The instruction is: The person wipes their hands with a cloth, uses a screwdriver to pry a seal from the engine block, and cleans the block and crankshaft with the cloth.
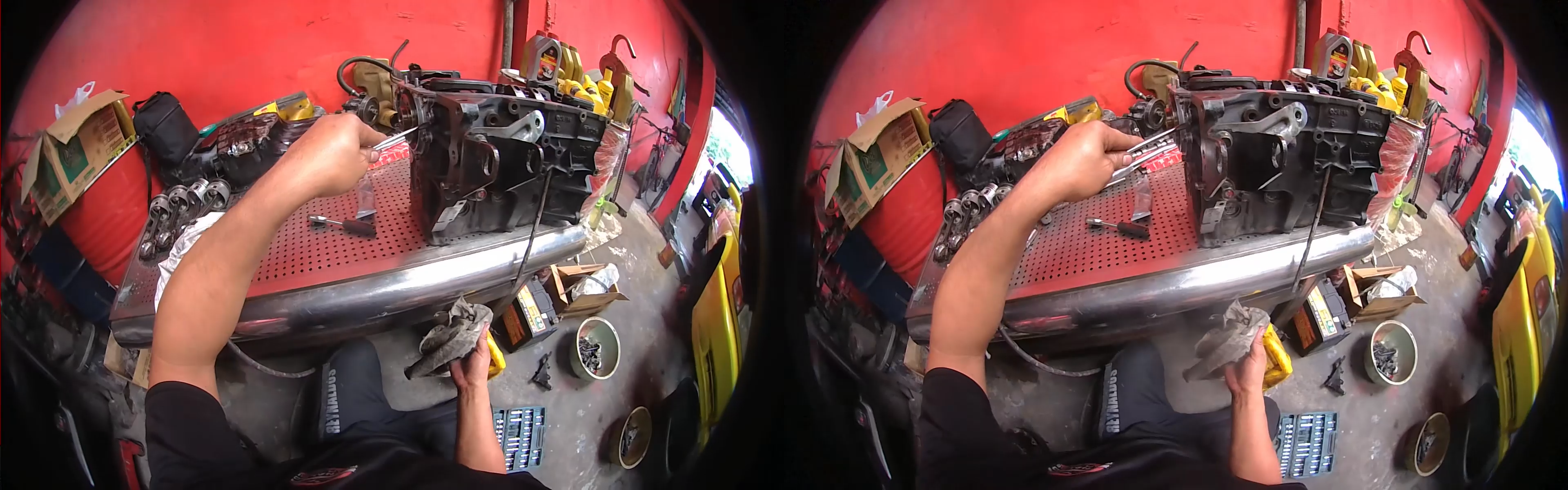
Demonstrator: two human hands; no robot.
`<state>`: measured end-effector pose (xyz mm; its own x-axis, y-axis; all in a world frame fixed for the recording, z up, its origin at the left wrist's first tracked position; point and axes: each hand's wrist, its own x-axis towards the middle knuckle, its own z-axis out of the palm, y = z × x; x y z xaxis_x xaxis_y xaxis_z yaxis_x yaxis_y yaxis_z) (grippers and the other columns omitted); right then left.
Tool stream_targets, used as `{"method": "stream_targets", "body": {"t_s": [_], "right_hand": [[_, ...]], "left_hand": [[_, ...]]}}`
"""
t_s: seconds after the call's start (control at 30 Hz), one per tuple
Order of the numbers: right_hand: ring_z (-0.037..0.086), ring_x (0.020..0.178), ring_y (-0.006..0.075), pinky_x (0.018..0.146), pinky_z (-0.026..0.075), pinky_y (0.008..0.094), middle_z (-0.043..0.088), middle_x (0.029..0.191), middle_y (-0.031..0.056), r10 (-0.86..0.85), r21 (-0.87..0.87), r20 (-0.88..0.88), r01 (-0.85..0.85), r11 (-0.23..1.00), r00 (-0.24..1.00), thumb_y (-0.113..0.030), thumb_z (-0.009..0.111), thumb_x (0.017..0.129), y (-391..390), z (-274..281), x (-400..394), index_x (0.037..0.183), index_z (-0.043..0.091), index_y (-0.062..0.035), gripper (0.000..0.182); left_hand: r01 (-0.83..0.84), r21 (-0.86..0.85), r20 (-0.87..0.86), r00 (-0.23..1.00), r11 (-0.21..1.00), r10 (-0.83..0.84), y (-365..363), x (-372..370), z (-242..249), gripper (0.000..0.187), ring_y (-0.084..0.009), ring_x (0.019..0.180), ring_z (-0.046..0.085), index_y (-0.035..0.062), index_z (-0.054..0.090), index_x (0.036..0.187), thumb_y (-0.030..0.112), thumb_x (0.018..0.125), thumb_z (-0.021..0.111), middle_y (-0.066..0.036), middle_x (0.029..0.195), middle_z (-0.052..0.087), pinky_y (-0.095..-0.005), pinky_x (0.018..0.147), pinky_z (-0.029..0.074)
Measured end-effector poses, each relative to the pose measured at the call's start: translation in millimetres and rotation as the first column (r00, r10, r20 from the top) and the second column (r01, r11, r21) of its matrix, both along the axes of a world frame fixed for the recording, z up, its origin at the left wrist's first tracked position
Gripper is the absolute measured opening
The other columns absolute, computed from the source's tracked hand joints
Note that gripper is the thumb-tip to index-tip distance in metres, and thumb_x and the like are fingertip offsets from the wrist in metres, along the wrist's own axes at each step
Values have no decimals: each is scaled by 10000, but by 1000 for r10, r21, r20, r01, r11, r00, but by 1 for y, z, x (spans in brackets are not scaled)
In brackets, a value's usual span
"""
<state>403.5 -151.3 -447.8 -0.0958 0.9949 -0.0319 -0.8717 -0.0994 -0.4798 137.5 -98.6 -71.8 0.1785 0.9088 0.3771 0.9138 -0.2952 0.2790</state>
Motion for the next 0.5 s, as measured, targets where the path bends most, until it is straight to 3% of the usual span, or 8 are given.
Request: {"method": "stream_targets", "body": {"t_s": [0.13,0.17,0.27,0.3,0.4,0.5], "right_hand": [[582,1210,304,1063,444,492,625,1300,95,-16,21,41,15,1000,999,-562,453,1018,-4,6,9,1383,525,-113,583],[581,1210,293,1060,446,484,625,1299,89,-17,51,31,15,999,999,-538,464,1023,-3,4,9,1384,521,-110,563],[605,1181,283,1032,472,462,626,1298,91,-10,114,34,7,994,999,-443,491,1044,-8,18,6,1358,537,-89,475],[605,1178,278,1034,471,462,629,1293,87,-14,110,48,9,994,999,-436,496,1042,-8,21,5,1362,533,-90,472],[610,1162,261,1031,474,452,640,1279,78,-17,121,90,6,993,996,-392,515,1040,-12,31,1,1370,528,-89,449],[627,1139,242,1015,489,428,649,1267,77,-20,181,116,-2,983,993,-314,537,1041,-18,49,-10,1367,529,-78,403]], "left_hand": [[42,239,-126,992,970,-12,5,-7,-24,298,-381,872,689,104,704,1209,112,922,626,-230,949,699,-447,802,531],[-21,290,-158,985,957,69,3,-6,-31,300,-410,850,665,113,707,1199,116,918,605,-243,904,678,-490,775,520],[-35,304,-140,987,952,81,4,-5,-41,309,-412,838,667,122,701,1213,131,922,598,-244,878,676,-503,765,516],[1,331,-136,990,943,46,4,-6,-38,327,-409,803,666,140,695,1234,123,923,595,-231,839,679,-499,743,521],[-28,361,-318,936,932,152,-3,-6,-30,400,-367,764,682,165,671,1285,102,896,603,-196,795,679,-475,691,531],[108,568,-466,859,816,210,14,-22,-50,523,-297,679,663,156,641,1329,52,817,622,-122,713,622,-431,611,524]]}}
